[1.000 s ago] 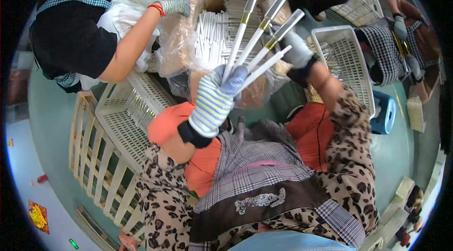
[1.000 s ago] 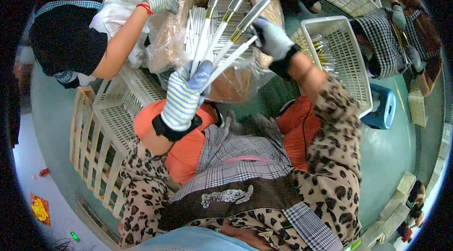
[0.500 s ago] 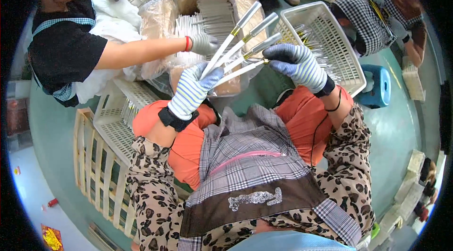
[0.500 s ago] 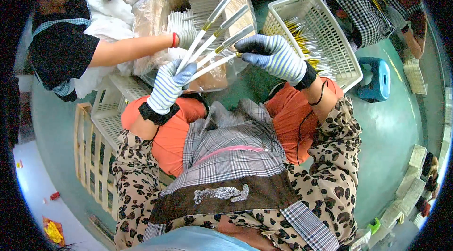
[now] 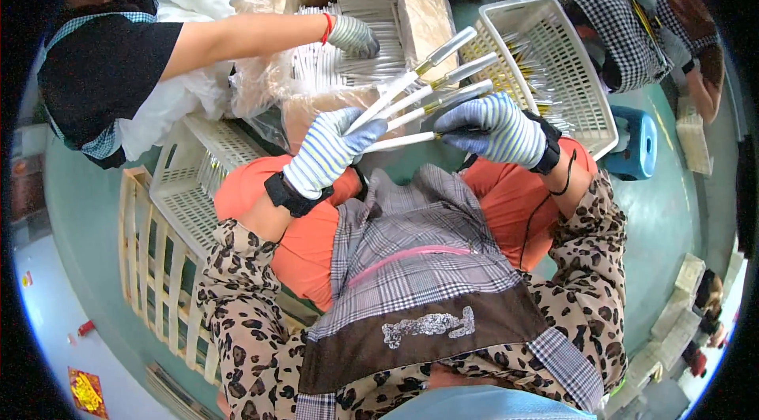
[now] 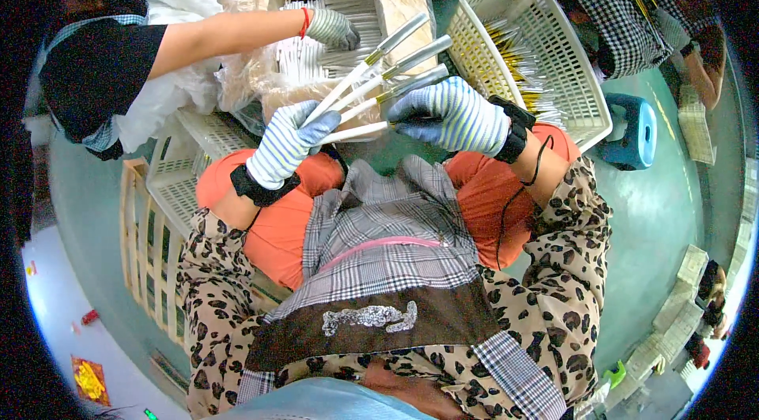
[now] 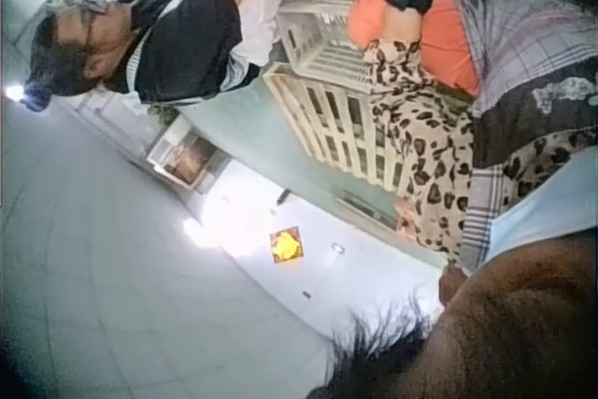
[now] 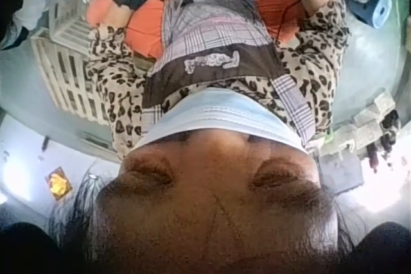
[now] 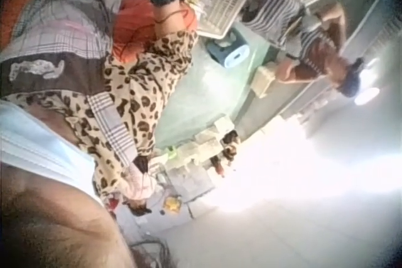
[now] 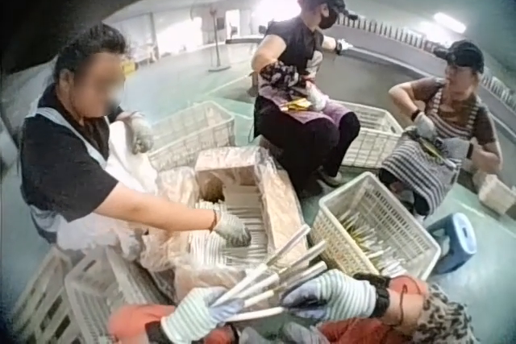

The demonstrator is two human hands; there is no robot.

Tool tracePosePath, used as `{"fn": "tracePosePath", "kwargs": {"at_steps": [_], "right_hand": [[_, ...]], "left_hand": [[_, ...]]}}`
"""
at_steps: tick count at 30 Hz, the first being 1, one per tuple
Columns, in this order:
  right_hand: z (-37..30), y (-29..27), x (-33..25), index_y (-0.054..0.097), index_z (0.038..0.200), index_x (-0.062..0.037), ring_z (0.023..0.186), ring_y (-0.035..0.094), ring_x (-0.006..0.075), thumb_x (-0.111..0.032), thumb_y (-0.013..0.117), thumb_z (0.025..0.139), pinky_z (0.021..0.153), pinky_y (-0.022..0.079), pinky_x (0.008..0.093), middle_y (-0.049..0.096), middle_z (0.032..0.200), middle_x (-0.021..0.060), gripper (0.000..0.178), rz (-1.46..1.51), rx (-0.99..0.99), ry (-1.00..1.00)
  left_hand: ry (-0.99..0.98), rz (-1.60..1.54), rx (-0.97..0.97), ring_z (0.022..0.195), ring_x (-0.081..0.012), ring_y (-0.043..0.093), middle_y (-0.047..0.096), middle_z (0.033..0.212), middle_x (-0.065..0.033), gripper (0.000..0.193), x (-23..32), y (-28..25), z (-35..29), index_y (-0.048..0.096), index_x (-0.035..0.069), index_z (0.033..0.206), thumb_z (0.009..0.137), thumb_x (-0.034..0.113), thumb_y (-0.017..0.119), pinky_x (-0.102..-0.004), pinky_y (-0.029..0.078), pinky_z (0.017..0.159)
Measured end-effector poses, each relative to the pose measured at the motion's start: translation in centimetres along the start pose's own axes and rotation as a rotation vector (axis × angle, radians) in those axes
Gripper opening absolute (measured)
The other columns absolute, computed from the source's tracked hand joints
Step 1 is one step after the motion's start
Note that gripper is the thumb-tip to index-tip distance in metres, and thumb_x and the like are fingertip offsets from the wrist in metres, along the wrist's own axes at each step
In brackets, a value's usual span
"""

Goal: The person picks up white tubes from a box, fits metal tips onto them, and places the assembled tubes into a white basket.

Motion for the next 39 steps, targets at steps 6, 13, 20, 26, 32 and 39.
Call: {"fn": "tracePosePath", "kwargs": {"at_steps": [6, 13, 20, 26, 32, 39], "right_hand": [[0.0, -0.8, -0.6, 0.063, 0.088, -0.0051, 0.073, 0.062, 0.0247, -0.009, 0.068, 0.073, 0.067, 0.05, 0.0328, 0.063, 0.078, 0.0106, 0.016, -0.052, 0.001, -0.005], [0.5, -4.9, 0.0, 0.058, 0.098, -0.0014, 0.077, 0.058, 0.0108, -0.009, 0.069, 0.076, 0.071, 0.049, 0.0255, 0.063, 0.086, 0.0065, 0.026, 0.322, 0.55, 0.235], [1.8, -1.4, 1.7, 0.025, 0.134, -0.0021, 0.106, 0.052, 0.0207, -0.021, 0.068, 0.078, 0.092, 0.044, 0.0344, 0.049, 0.122, 0.0133, 0.072, 1.141, 0.361, 0.337], [3.5, -1.8, 1.7, 0.039, 0.125, -0.0041, 0.102, 0.055, 0.0215, -0.02, 0.066, 0.079, 0.095, 0.042, 0.0395, 0.055, 0.109, 0.0096, 0.056, 1.493, 0.595, 0.115], [4.2, -0.4, 0.1, 0.056, 0.091, -0.0052, 0.066, 0.056, 0.0132, -0.016, 0.064, 0.08, 0.062, 0.046, 0.027, 0.056, 0.073, 0.0032, 0.017, 1.012, 0.719, 0.426], [4.9, 3.0, -4.7, 0.057, 0.08, -0.0062, 0.072, 0.053, 0.0118, -0.011, 0.074, 0.067, 0.068, 0.045, 0.0253, 0.055, 0.074, 0.0022, 0.022, 0.427, 0.505, 0.232]], "left_hand": [[0.132, 0.369, 0.019, 0.06, -0.0053, 0.045, 0.058, 0.071, 0.0007, 0.026, 2.1, 0.6, 0.2, 0.063, 0.0, 0.087, 0.083, 0.026, 0.064, -0.0252, 0.039, 0.051], [0.043, -0.002, 0.137, 0.051, -0.001, 0.04, 0.05, 0.063, 0.0053, 0.026, 1.8, -0.2, 0.0, 0.061, 0.005, 0.086, 0.085, 0.031, 0.061, -0.0178, 0.034, 0.045], [0.101, -0.115, 0.015, 0.052, -0.002, 0.044, 0.051, 0.064, 0.0047, 0.036, 2.0, 1.4, -0.3, 0.059, 0.004, 0.095, 0.081, 0.036, 0.065, -0.0187, 0.034, 0.044], [0.005, 0.269, -0.246, 0.057, -0.0047, 0.051, 0.053, 0.071, 0.0016, 0.036, 1.6, 5.5, 0.5, 0.057, 0.003, 0.103, 0.082, 0.031, 0.064, -0.0185, 0.042, 0.05], [0.031, 0.167, -0.401, 0.085, -0.0115, 0.053, 0.06, 0.089, -0.0014, 0.033, -2.2, 6.0, 2.3, 0.055, 0.003, 0.108, 0.082, 0.021, 0.064, -0.0269, 0.044, 0.079], [-0.009, -0.844, -0.149, 0.113, -0.013, 0.041, 0.044, 0.12, -0.003, 0.035, 0.3, 8.1, 3.5, 0.039, 0.011, 0.123, 0.09, 0.021, 0.045, -0.029, 0.035, 0.097]]}}
Point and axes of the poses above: each hand's wrist, its own z-axis towards the middle knuckle, its own y-axis out of the palm, x = y × z, the point moved 5 cm from there along z, towards the middle knuckle
